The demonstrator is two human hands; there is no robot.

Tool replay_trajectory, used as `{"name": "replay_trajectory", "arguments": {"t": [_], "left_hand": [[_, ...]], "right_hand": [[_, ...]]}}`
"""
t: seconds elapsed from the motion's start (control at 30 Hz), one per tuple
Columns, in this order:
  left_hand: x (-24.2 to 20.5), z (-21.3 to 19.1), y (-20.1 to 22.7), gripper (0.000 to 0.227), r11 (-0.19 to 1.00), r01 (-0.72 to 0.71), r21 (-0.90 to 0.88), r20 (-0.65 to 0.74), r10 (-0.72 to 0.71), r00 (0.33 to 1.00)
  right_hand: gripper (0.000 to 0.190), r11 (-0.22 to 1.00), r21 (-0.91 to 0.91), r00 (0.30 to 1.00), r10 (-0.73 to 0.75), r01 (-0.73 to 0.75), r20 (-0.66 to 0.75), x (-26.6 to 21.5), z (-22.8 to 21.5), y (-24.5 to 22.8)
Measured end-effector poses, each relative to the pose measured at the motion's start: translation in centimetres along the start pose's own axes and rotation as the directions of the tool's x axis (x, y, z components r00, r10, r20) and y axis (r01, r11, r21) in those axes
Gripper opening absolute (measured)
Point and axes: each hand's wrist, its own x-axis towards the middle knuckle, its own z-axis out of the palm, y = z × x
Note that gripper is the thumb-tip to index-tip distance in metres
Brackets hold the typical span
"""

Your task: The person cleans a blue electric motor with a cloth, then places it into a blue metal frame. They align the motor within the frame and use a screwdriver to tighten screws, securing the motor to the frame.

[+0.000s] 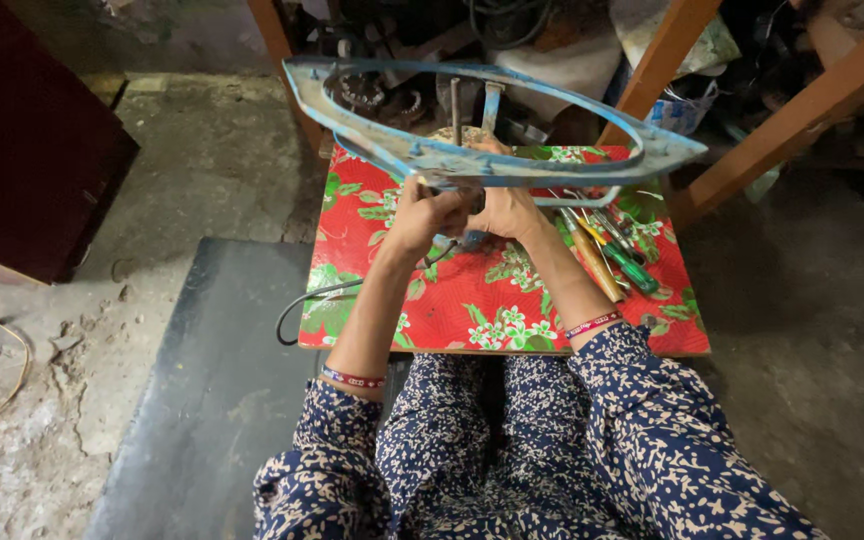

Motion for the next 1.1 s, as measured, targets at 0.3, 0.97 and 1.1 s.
{"name": "replay_trajectory", "arguments": {"t": [0.3,0.97,1.1], "left_hand": [[-1.1,0.0,0.4,0.013,0.986,-0.139,0.091,-0.069,0.145,0.987],[-2.2,-0.7,-2.5,0.01,0.973,-0.216,0.08,-0.212,0.228,0.95],[-2.2,-1.0,-4.1,0.012,0.967,-0.178,0.184,-0.246,0.221,0.944]], "right_hand": [[0.117,0.992,-0.107,0.997,-0.071,0.071,0.003,-0.8,0.2,-0.7],[0.015,0.943,0.032,0.811,0.302,-0.332,-0.501,-5.9,8.4,-6.2],[0.018,0.929,0.033,0.77,0.324,-0.367,-0.55,-5.7,9.0,-6.6]]}}
